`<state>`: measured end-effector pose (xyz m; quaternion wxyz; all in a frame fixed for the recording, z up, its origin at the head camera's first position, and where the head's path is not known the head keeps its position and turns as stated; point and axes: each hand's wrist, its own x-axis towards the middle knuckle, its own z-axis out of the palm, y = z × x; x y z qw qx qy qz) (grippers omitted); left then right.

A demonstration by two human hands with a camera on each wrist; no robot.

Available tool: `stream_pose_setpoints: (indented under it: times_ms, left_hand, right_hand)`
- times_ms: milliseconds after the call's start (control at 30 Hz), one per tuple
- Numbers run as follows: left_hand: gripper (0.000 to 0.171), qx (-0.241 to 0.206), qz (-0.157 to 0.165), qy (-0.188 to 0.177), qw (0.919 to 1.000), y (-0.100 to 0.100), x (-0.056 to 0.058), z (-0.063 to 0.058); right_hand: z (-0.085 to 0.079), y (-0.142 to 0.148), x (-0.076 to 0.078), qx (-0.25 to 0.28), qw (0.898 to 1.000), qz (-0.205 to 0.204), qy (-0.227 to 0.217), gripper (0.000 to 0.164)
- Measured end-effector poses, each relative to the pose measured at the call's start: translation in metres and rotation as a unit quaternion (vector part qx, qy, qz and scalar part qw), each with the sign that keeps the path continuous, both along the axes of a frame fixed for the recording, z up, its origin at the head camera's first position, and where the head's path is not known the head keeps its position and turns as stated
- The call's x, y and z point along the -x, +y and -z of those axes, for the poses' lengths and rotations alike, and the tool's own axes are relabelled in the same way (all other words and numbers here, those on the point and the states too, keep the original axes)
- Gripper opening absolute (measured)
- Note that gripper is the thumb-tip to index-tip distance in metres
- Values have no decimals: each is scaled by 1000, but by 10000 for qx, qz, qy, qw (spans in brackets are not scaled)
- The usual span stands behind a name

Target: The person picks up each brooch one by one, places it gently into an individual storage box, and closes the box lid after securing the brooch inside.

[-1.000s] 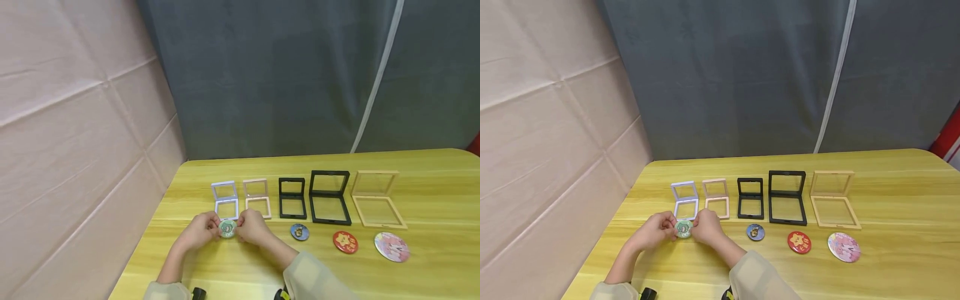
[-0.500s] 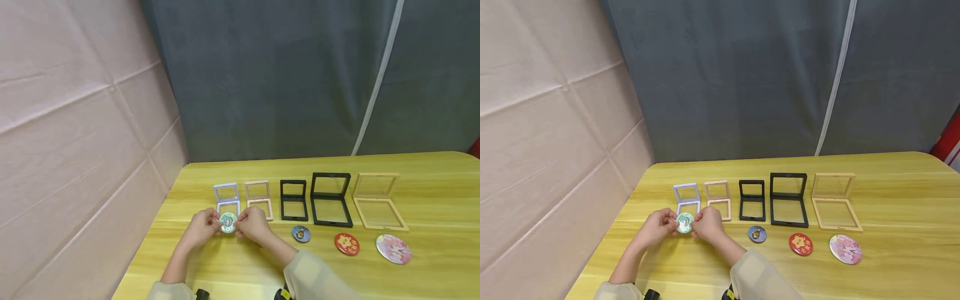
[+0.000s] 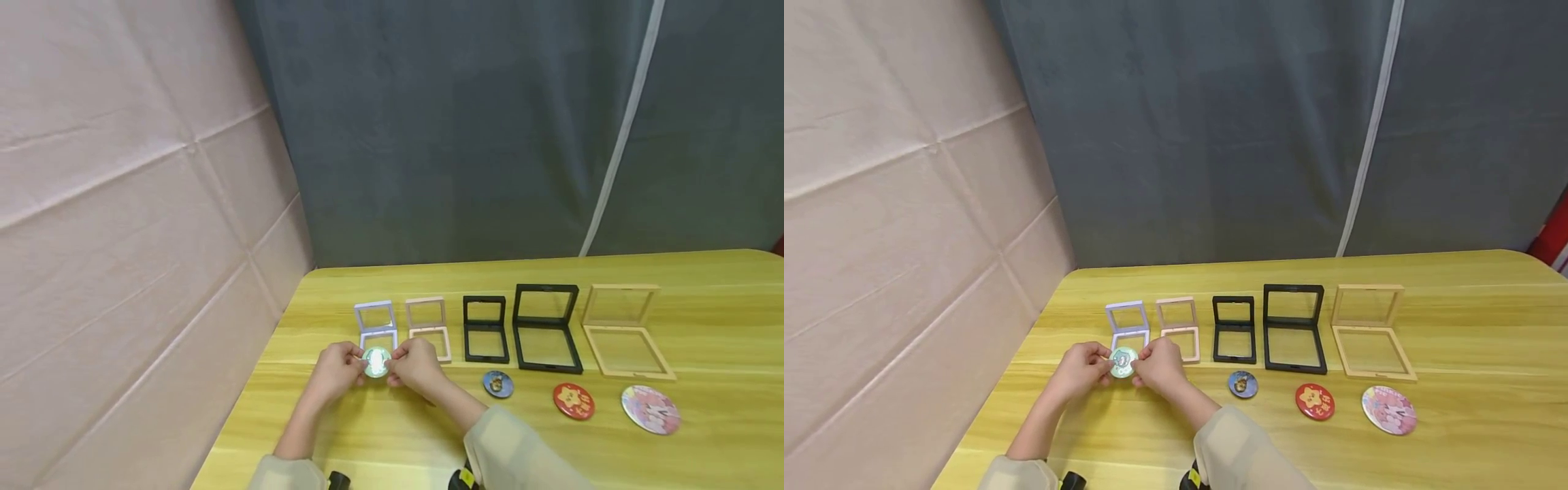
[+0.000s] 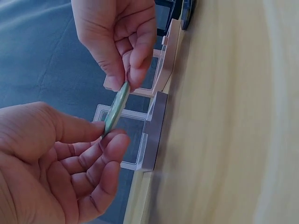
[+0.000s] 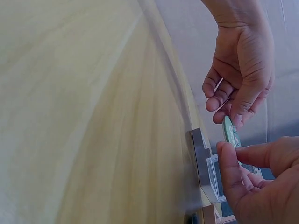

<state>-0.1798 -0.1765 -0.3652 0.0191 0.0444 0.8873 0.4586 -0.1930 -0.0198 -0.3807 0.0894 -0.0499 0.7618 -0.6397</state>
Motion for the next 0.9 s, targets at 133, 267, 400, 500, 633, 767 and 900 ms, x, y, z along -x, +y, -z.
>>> stream_pose_setpoints:
  times_ms: [133, 267, 400, 500, 633, 767, 900]
  left_hand:
    - [12, -98, -28, -50, 9999, 1, 0, 1]
    - [12, -148, -45, -57, 9999, 1, 1, 2]
    - [10, -85, -104, -46, 9999, 2, 3, 2]
    - [10, -56, -138, -56, 9999, 2, 3, 2]
    - [10, 20, -179, -56, 9998, 3, 4, 2]
    - [10, 157, -222, -44, 9996, 4, 6, 2]
    - [10, 194, -302, -17, 9994, 6, 8, 2]
  right_hand:
    - [0, 0, 2, -9, 10000, 6, -2, 6]
    - [-1, 0, 4, -59, 10000, 33, -1, 5]
    - [-2, 0, 5, -50, 10000, 8, 10, 5]
    - [-2, 0, 5, -62, 10000, -4, 16, 5]
    - [-2, -1, 7, -99, 9999, 48, 0, 5]
    - [-2, -2, 8, -110, 9999, 132, 8, 4]
    - [0, -3, 12, -113, 9997, 197, 51, 4]
